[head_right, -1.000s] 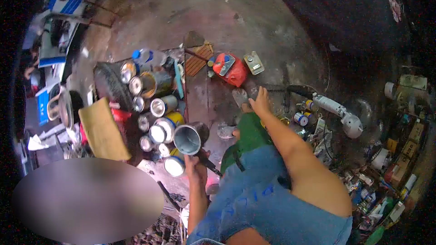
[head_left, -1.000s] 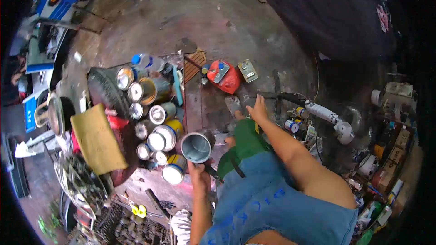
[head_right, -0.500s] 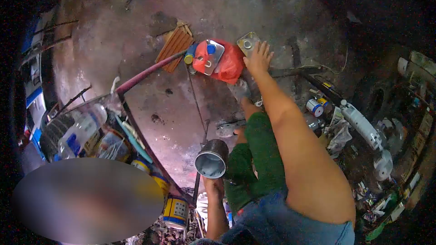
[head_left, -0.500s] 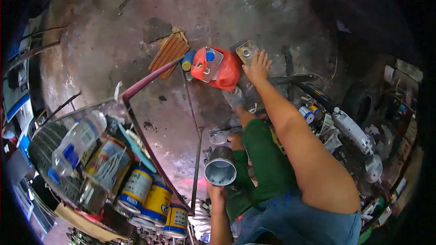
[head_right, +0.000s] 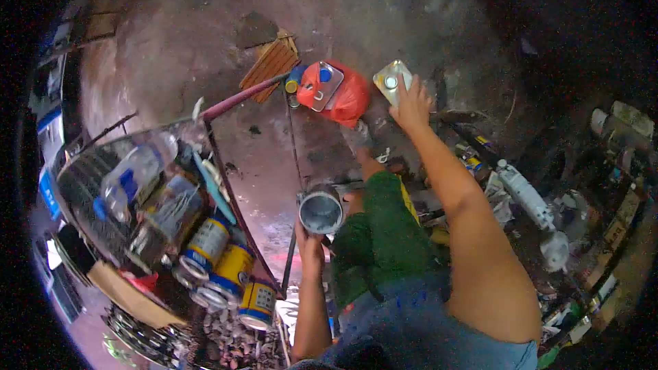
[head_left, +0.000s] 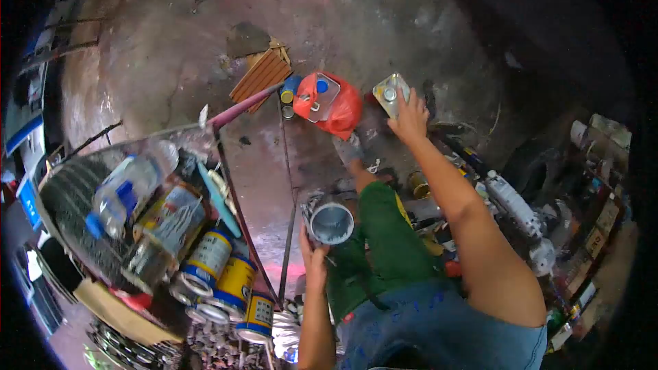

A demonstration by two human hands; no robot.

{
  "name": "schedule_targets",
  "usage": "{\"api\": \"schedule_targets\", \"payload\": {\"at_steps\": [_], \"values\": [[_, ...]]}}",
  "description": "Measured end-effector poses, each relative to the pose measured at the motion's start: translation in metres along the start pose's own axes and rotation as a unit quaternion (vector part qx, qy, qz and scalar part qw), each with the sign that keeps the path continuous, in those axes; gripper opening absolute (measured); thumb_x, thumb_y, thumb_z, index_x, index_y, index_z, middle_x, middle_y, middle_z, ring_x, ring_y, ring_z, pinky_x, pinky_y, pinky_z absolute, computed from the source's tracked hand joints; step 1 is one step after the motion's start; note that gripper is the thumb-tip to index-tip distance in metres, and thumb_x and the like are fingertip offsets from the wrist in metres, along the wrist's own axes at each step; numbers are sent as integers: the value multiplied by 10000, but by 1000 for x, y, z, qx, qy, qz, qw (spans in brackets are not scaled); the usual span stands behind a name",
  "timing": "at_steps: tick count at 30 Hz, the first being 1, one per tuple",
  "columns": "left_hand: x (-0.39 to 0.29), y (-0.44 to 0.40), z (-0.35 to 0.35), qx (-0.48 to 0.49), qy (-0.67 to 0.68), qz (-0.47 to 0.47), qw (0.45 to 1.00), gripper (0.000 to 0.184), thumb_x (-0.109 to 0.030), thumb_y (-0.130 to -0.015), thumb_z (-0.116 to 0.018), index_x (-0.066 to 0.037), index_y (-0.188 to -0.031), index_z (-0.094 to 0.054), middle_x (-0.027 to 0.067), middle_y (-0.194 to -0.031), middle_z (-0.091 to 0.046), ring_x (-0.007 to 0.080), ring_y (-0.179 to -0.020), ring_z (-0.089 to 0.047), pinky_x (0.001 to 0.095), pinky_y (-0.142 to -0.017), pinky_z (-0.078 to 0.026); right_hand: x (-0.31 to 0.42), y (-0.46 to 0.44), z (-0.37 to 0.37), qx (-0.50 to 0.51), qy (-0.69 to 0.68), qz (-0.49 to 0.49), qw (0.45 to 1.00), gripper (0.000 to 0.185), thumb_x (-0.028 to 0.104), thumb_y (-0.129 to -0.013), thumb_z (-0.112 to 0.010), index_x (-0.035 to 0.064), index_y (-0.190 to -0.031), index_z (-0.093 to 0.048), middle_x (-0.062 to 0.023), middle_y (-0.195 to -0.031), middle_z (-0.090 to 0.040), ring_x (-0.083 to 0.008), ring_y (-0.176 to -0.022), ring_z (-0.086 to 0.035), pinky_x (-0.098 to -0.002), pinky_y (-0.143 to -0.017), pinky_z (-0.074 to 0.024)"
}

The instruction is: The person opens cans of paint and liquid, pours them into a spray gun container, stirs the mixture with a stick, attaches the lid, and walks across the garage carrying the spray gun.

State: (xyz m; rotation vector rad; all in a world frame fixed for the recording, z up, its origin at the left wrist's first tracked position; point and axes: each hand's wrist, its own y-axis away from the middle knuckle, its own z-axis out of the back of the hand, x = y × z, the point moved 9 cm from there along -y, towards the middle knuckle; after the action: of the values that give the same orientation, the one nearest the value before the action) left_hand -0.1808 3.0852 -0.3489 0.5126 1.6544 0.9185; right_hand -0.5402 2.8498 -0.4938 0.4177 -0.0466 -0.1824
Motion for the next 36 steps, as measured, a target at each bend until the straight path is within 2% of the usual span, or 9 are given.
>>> {"api": "schedule_targets", "payload": {"at_steps": [1, 2, 7, 10, 13, 16, 20, 26, 36], "values": [[-5, 0, -1, 7, -13, -15, 1000, 896, -183, -805, -620, -1, -1593, -233, 152, -1575, -348, 266, -1426, -389, 369, -1178, -311, 2, 16, 28, 3, 21, 32, 999, 1049, 318, -711, -828, 178, -1594, -281, -242, -1565, -324, -451, -1348, -419, -620, -1020, -411], [-22, 3, -9, 25, 8, -36, 999, 881, -174, -818, -608, 1, -1593, -230, 154, -1576, -349, 265, -1423, -395, 367, -1166, -334, 5, 32, 58, 33, 47, 51, 997, 1014, 343, -739, -827, 270, -1597, -292, -243, -1591, -297, -450, -1355, -426, -606, -1017, -428], [-56, 11, -25, 79, 53, -77, 992, 839, -166, -862, -596, -36, -1606, -231, 172, -1549, -383, 253, -1390, -428, 349, -1114, -387, 31, 129, 208, 58, 102, 205, 972, 970, 290, -723, -833, 308, -1562, -348, -247, -1570, -327, -461, -1319, -460, -614, -1004, -433], [-53, 3, -23, 82, 41, -137, 986, 853, -130, -802, -606, -27, -1587, -288, 133, -1399, -515, 249, -1202, -542, 349, -1038, -448, 56, 181, 290, 95, 137, 289, 943, 994, 239, -688, -856, 306, -1549, -365, -241, -1557, -347, -466, -1300, -479, -621, -995, -437], [-80, 20, -36, 96, 12, -159, 983, 843, -161, -850, -618, -16, -1594, -251, 194, -1486, -456, 261, -1343, -471, 350, -1105, -384, 79, 228, 349, 126, 192, 358, 905, 996, 251, -682, -858, 309, -1550, -372, -240, -1550, -357, -465, -1292, -486, -611, -995, -439], [-83, 21, -44, 77, -38, -178, 980, 893, -178, -790, -656, -6, -1581, -278, 239, -1487, -479, 315, -1374, -480, 387, -1135, -375, 102, 267, 390, 153, 243, 409, 866, 986, 292, -685, -848, 324, -1553, -381, -230, -1542, -384, -448, -1269, -520, -582, -989, -454], [-98, 38, -60, 50, -135, -255, 956, 883, -155, -779, -649, -29, -1580, -299, 248, -1502, -471, 316, -1378, -483, 381, -1142, -370, 124, 299, 414, 217, 304, 425, 824, 935, 317, -724, -817, 323, -1551, -381, -231, -1536, -397, -450, -1253, -541, -578, -972, -468], [-109, 66, -86, 78, -121, -260, 955, 892, -170, -777, -657, -58, -1586, -300, 253, -1511, -463, 368, -1412, -447, 415, -1177, -337, 137, 322, 417, 338, 335, 412, 777, 971, 382, -728, -799, 316, -1576, -331, -223, -1495, -448, -470, -1245, -555, -562, -997, -479], [-121, 96, -96, 52, -228, -305, 923, 913, -264, -737, -690, -97, -1564, -341, 263, -1257, -590, 449, -1171, -576, 484, -1021, -465, 128, 327, 397, 490, 324, 354, 728, 1077, 465, -734, -771, 243, -1625, -209, -281, -1511, -428, -471, -1243, -570, -487, -1057, -464]]}}
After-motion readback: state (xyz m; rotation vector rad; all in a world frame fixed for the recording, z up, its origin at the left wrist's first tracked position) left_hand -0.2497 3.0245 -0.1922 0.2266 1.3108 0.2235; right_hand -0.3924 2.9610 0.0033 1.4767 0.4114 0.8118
